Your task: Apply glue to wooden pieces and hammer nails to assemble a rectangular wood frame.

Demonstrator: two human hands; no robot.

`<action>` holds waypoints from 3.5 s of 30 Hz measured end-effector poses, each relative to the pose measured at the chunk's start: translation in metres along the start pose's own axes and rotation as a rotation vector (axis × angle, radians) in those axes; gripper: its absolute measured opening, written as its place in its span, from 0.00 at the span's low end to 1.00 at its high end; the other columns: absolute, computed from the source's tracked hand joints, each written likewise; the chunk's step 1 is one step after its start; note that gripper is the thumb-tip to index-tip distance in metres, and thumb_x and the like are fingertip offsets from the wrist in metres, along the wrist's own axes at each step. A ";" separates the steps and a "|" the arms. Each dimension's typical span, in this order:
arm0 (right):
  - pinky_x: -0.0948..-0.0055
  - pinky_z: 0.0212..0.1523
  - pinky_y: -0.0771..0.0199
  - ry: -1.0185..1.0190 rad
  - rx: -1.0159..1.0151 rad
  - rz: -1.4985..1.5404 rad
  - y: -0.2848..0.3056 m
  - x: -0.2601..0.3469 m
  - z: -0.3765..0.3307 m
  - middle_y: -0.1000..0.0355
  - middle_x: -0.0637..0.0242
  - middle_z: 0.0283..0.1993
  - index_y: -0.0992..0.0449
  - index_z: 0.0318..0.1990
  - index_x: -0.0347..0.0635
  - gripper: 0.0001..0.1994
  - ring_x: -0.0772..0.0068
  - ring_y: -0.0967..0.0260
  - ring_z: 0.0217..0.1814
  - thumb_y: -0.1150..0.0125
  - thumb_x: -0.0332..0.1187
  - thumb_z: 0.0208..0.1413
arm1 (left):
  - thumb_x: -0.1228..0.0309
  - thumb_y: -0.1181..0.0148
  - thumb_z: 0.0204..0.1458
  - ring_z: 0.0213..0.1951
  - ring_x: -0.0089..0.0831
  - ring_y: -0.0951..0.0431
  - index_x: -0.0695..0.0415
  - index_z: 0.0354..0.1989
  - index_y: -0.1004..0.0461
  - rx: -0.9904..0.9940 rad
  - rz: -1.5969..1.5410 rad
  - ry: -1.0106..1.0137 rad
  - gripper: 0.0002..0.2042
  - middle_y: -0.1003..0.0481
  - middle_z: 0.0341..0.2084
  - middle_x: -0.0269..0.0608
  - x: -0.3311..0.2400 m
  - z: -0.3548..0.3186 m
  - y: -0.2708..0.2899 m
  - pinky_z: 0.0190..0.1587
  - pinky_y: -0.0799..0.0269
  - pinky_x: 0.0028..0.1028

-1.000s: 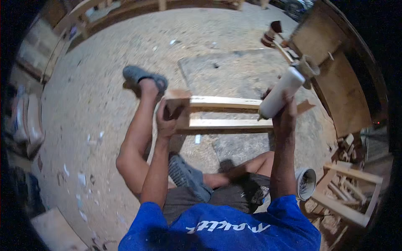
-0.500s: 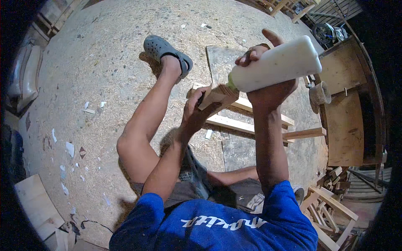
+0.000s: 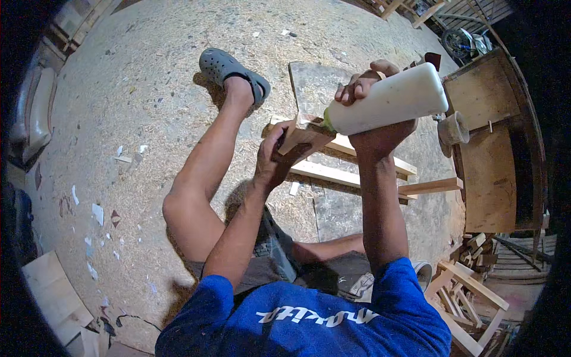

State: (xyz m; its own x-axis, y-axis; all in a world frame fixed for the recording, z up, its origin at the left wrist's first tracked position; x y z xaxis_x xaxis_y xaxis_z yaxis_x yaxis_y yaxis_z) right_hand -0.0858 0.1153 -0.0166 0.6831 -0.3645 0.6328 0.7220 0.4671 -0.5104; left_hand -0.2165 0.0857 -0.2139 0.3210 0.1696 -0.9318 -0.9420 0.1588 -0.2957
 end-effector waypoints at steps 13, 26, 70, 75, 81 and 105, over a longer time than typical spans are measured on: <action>0.52 0.51 0.29 0.048 -0.093 -0.106 0.053 0.090 -0.037 0.29 0.58 0.38 0.32 0.57 0.39 0.29 0.55 0.30 0.41 0.53 0.56 0.62 | 0.83 0.28 0.45 0.54 0.30 0.26 0.62 0.58 0.32 -0.041 -0.095 -0.183 0.29 0.26 0.50 0.41 0.009 -0.012 0.007 0.57 0.29 0.29; 0.51 0.46 0.25 0.386 -0.517 -0.638 0.232 0.440 -0.147 0.25 0.53 0.34 0.28 0.50 0.38 0.26 0.50 0.26 0.37 0.55 0.54 0.63 | 0.66 0.49 0.64 0.52 0.36 0.30 0.60 0.59 0.33 -0.241 0.194 -0.078 0.18 0.29 0.51 0.42 0.022 -0.008 0.030 0.59 0.35 0.36; 0.60 0.45 0.20 -2.110 0.240 -2.244 0.434 0.390 -0.501 0.17 0.63 0.45 0.14 0.43 0.49 0.15 0.60 0.19 0.49 0.28 0.41 0.48 | 0.64 0.24 0.46 0.52 0.55 0.28 0.63 0.51 0.28 0.332 1.141 -0.442 0.27 0.25 0.46 0.58 0.116 0.050 -0.226 0.60 0.37 0.48; 0.59 0.47 0.20 -2.081 0.155 -2.260 0.438 0.384 -0.513 0.18 0.62 0.44 0.15 0.41 0.48 0.24 0.59 0.19 0.48 0.18 0.47 0.35 | 0.60 0.24 0.44 0.49 0.48 0.24 0.58 0.42 0.27 0.742 1.526 -0.011 0.22 0.23 0.42 0.50 0.195 0.079 -0.228 0.51 0.33 0.47; 0.54 0.39 0.24 -1.071 0.126 -2.676 0.342 0.372 -0.404 0.21 0.58 0.37 0.20 0.35 0.46 0.11 0.51 0.21 0.42 0.34 0.44 0.54 | 0.57 0.26 0.46 0.36 0.54 0.21 0.57 0.35 0.26 0.490 1.423 -0.350 0.19 0.22 0.30 0.51 0.107 0.103 -0.259 0.37 0.29 0.47; 0.61 0.57 0.27 -0.039 -0.487 -1.786 0.050 0.315 -0.137 0.27 0.49 0.54 0.30 0.61 0.39 0.27 0.54 0.27 0.54 0.35 0.46 0.59 | 0.76 0.41 0.60 0.45 0.28 0.27 0.62 0.51 0.31 -0.111 0.196 -0.331 0.12 0.27 0.42 0.37 -0.133 -0.096 -0.119 0.52 0.30 0.28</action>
State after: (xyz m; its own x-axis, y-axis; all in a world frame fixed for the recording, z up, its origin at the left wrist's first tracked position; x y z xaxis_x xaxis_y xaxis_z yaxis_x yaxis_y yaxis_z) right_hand 0.1801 -0.0867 0.0770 -0.8308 -0.0834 0.5503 0.4628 -0.6526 0.5999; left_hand -0.1564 -0.0490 -0.0745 0.1315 0.4936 -0.8597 -0.9875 -0.0105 -0.1570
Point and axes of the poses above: each hand's wrist, its own z-axis towards the middle knuckle, its own y-axis out of the back of the hand, x = y × z, the point moved 9 cm from there along z, towards the middle knuckle
